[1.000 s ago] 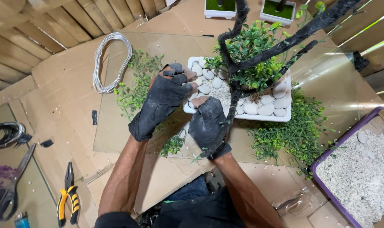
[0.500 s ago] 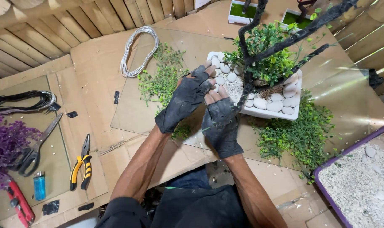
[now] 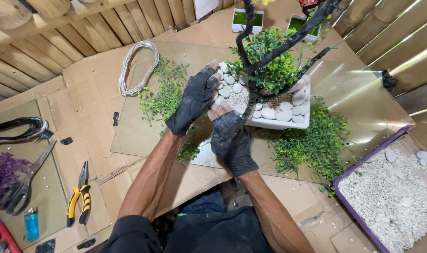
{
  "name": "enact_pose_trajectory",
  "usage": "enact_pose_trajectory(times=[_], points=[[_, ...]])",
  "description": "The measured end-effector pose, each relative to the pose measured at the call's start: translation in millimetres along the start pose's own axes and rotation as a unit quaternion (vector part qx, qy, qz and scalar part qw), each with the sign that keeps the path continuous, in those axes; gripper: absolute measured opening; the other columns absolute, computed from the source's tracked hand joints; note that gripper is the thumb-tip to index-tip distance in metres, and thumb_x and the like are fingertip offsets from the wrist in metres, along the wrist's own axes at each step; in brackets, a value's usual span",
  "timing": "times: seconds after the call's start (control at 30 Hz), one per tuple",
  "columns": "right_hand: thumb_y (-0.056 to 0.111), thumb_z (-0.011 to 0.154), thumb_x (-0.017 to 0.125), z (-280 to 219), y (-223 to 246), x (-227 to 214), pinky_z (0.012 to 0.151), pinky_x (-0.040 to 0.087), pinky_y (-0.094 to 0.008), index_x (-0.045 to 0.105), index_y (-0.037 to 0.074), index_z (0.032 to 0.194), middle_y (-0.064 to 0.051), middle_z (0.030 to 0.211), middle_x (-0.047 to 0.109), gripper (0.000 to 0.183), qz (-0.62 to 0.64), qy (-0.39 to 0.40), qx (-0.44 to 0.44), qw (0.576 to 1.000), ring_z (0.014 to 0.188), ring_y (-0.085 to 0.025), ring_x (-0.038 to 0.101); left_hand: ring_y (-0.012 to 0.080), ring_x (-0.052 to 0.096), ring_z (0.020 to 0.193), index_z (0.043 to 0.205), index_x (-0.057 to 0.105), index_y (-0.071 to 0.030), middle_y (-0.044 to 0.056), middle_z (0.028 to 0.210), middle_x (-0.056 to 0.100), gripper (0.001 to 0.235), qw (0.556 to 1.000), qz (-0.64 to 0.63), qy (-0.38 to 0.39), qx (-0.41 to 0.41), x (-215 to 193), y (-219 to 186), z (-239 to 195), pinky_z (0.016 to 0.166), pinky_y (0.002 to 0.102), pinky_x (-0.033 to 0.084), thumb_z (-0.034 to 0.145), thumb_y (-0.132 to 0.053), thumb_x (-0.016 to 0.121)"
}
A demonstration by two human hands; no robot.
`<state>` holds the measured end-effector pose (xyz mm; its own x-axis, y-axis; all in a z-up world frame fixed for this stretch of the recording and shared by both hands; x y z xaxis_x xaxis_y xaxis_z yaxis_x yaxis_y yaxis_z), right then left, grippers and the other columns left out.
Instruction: Adding artificial foliage to the branches of a decorative tree arrangement in a pot.
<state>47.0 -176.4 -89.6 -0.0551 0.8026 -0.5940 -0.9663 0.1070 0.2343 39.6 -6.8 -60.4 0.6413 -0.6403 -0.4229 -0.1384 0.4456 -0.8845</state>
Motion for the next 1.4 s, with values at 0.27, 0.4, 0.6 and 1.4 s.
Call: enact_pose_trajectory(times=[0.27,0.4,0.6,1.4], points=[[0.015,0.083,0.057,-5,-6,8,0.12,0.033,-0.052,0.064,0.018,0.141,-0.007,0.144,0.063,0.058,-0.03,0.008,-0.026,0.999,0.137,-0.033,0.056,0.0313,0.069,0.12,0.151,0.056,-0.029,0.01,0.131,0.074,0.055,0.996,-0.084,0.002,0.012,-4,6,37,0.111,0.05,0.045,0.102,-0.054,0.065],[0.015,0.085,0.056,-5,-7,8,0.12,0.031,-0.052,0.066,0.018,0.139,-0.007,0.143,0.064,0.054,-0.024,0.003,-0.021,0.999,0.137,-0.032,0.057,0.0293,0.068,0.123,0.151,0.056,-0.031,0.007,0.132,0.073,0.053,0.999,-0.04,0.009,0.029,1,16,50,0.114,0.05,0.041,0.104,-0.054,0.063],[0.013,0.085,0.057,0,-3,3,0.12,0.034,-0.051,0.068,0.017,0.135,-0.007,0.141,0.065,0.051,0.003,0.014,-0.018,1.0,0.136,-0.031,0.057,0.0253,0.064,0.129,0.15,0.057,-0.034,0.002,0.134,0.073,0.048,0.997,0.052,0.02,0.054,9,37,55,0.12,0.049,0.031,0.106,-0.054,0.06],[0.025,0.091,0.061,-29,25,-79,0.098,0.061,-0.046,0.073,0.001,0.124,-0.025,0.129,0.069,0.042,-0.19,-0.094,0.001,0.977,0.115,-0.041,0.07,0.0311,0.058,0.037,0.131,0.062,-0.005,0.015,0.075,0.066,0.037,0.934,-0.304,0.035,-0.184,-12,39,31,0.018,0.045,0.045,0.105,-0.028,0.053]])
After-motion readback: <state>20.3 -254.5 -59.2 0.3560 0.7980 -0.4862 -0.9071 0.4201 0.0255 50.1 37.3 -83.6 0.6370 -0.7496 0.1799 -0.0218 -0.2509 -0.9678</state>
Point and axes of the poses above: each hand's wrist, its own z-axis towards the middle knuckle, its own x-axis out of the palm, y = z × x, the point moved 2 cm from there along z, towards the middle knuckle
